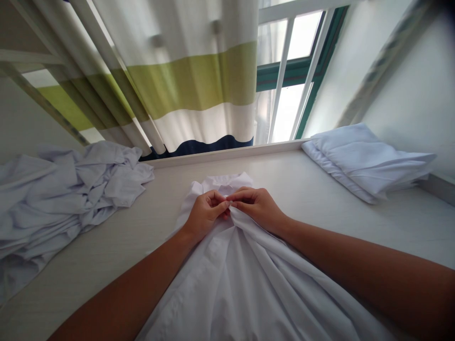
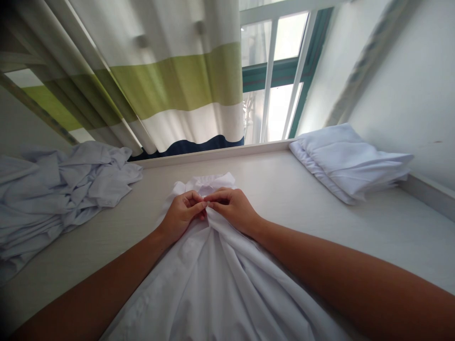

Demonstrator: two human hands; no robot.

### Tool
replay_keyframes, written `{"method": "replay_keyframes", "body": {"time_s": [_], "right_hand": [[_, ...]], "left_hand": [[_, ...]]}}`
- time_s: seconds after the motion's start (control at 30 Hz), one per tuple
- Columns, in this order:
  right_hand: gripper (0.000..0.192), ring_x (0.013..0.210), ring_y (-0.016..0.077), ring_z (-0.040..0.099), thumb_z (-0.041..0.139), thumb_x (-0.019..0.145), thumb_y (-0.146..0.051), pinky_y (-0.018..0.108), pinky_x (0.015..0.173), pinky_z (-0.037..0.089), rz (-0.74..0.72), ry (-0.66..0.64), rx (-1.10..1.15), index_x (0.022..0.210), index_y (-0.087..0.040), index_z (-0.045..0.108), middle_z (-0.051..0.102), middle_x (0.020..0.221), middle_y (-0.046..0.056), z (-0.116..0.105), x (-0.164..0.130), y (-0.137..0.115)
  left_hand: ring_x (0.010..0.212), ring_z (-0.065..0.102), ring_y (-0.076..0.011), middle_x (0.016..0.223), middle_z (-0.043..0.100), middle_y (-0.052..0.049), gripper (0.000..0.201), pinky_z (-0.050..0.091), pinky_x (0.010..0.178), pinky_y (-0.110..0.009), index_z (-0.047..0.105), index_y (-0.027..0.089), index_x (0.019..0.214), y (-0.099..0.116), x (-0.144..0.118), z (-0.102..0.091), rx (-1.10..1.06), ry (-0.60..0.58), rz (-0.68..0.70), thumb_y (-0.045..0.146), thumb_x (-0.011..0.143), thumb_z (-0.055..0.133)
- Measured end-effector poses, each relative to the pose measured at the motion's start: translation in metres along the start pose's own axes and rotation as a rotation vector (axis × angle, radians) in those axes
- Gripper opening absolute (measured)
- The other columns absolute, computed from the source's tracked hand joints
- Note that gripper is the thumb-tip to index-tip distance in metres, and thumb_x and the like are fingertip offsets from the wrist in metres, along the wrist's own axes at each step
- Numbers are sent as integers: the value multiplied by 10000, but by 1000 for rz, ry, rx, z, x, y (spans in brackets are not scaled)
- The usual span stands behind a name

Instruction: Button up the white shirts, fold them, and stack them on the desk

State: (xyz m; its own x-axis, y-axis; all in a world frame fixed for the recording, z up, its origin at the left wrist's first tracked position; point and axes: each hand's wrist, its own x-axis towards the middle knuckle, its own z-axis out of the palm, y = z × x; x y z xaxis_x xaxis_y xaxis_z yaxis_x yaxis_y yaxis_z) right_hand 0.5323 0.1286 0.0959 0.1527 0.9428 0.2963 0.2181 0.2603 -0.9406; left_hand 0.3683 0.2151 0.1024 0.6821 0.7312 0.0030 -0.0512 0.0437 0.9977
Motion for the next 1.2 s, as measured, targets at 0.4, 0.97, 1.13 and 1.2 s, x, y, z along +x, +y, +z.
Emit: {"method": "replay_keyframes", "body": {"time_s": [0.4,0.97,1.13,1.2], "right_hand": [[199,845,172,666,675,857,-265,303,785,520,-27,8,-73,1006,-238,804,717,920,42,0,1,0],[211,819,172,657,668,856,-278,302,761,515,-20,-23,-78,1012,-230,803,702,889,43,-2,2,3],[183,834,190,679,695,813,-269,313,775,530,20,15,-46,952,-191,783,740,899,49,0,2,5],[159,828,193,683,699,802,-265,315,772,532,40,15,-18,916,-175,762,749,882,47,1,2,5]], "left_hand": [[544,606,-107,643,674,2,279,500,547,-216,574,168,767,-4,1,-3,135,-13,102,357,784,779],[550,625,-113,641,679,-7,282,507,553,-220,567,166,765,-3,1,-4,124,-45,87,351,781,778],[547,633,-111,653,689,-12,295,511,563,-220,578,162,777,-2,1,-3,113,-63,52,364,765,793],[552,640,-115,655,694,-16,292,519,571,-224,586,162,783,-1,0,-2,123,-68,47,370,768,790]]}}
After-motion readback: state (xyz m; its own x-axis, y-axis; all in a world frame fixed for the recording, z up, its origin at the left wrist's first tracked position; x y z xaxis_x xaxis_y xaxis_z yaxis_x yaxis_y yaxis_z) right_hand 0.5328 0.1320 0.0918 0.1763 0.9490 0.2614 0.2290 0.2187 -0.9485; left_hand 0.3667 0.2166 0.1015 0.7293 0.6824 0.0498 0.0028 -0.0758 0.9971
